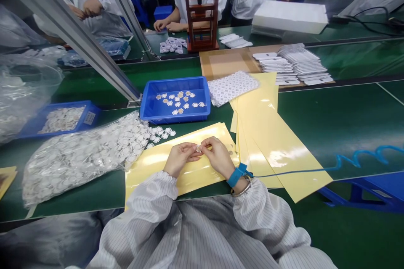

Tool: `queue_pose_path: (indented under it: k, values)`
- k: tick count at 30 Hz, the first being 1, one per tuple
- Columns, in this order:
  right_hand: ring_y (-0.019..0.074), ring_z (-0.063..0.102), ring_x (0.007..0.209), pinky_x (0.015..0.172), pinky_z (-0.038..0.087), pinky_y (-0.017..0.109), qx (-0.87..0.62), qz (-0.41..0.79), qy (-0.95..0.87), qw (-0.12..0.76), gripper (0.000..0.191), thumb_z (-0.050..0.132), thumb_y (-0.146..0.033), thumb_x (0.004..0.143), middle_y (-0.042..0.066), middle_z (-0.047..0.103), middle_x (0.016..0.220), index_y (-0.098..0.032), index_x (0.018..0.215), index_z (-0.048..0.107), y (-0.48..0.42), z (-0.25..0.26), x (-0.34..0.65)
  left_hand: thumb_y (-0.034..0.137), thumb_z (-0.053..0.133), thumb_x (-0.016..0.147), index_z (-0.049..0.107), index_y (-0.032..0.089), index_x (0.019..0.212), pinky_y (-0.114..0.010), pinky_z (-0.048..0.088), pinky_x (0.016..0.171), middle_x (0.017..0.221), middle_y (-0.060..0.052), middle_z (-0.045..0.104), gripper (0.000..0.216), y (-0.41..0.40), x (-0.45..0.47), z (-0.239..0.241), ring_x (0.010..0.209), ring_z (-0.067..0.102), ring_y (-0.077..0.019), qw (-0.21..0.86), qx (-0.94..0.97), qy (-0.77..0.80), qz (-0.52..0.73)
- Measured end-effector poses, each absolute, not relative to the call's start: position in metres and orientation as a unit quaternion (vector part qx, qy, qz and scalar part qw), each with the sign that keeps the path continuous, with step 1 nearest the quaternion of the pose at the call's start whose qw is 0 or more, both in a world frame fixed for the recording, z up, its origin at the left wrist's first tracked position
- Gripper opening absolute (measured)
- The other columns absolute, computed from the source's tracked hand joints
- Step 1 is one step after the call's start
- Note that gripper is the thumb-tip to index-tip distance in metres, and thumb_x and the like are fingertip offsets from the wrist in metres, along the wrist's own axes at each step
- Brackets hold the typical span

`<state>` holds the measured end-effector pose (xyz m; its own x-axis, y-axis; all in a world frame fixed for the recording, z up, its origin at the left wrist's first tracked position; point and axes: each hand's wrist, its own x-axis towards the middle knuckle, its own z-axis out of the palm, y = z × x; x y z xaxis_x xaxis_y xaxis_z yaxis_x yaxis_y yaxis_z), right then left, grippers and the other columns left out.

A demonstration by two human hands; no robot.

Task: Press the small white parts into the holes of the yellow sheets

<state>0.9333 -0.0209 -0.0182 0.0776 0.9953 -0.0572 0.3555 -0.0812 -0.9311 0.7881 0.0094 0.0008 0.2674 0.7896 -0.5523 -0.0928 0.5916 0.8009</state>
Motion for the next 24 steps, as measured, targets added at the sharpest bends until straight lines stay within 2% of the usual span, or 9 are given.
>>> queue_pose_path:
  k: [7,12,17,21,24]
  values:
    - [0.0186,0.061,0.078,0.071,0.048,0.032,-0.628,0.397,-0.540,0.395,0.019,0.059,-0.037,0.079,0.005,0.064,0.082,-0.018,0.079,0.059,-0.020,-0.018,0.933,0.024,0.074,0.070,0.062,0.009,0.079,-0.029,0.056,0.066,0.075,-0.009,0.070,0.021,0.010,0.787,0.002,0.070,0.069,-0.0183,0.721,0.340,0.523,0.302]
    - [0.0169,0.061,0.071,0.066,0.050,0.030,-0.594,0.453,-0.509,0.428,0.023,0.068,-0.037,0.071,0.002,0.064,0.076,-0.020,0.082,0.057,-0.023,-0.006,0.930,0.027,0.081,0.059,0.060,0.010,0.079,-0.025,0.055,0.068,0.072,-0.007,0.069,0.035,0.008,0.779,0.011,0.070,0.069,-0.0165,0.751,0.382,0.465,0.272]
    - [0.0191,0.064,0.080,0.078,0.052,0.034,-0.551,0.484,-0.512,0.446,0.023,0.057,-0.042,0.081,0.004,0.069,0.082,-0.021,0.087,0.066,-0.030,0.016,0.931,0.031,0.081,0.058,0.055,0.013,0.076,-0.028,0.055,0.062,0.064,-0.003,0.067,0.036,0.015,0.763,0.023,0.061,0.067,-0.0156,0.763,0.424,0.416,0.257]
    - [0.0205,0.066,0.083,0.081,0.052,0.036,-0.588,0.451,-0.487,0.462,0.029,0.057,-0.044,0.082,0.005,0.070,0.083,-0.020,0.093,0.066,-0.036,0.021,0.956,0.024,0.069,0.067,0.059,0.013,0.085,-0.027,0.053,0.062,0.066,-0.001,0.064,0.023,0.039,0.741,0.027,0.061,0.063,-0.0131,0.695,0.422,0.471,0.341]
    - [0.0223,0.066,0.084,0.076,0.053,0.035,-0.645,0.402,-0.506,0.408,0.028,0.060,-0.044,0.079,0.006,0.071,0.087,-0.020,0.092,0.067,-0.044,0.016,0.985,0.020,0.056,0.069,0.061,0.013,0.076,-0.024,0.047,0.055,0.066,-0.002,0.062,0.011,0.059,0.727,0.021,0.056,0.056,-0.0111,0.604,0.440,0.551,0.371]
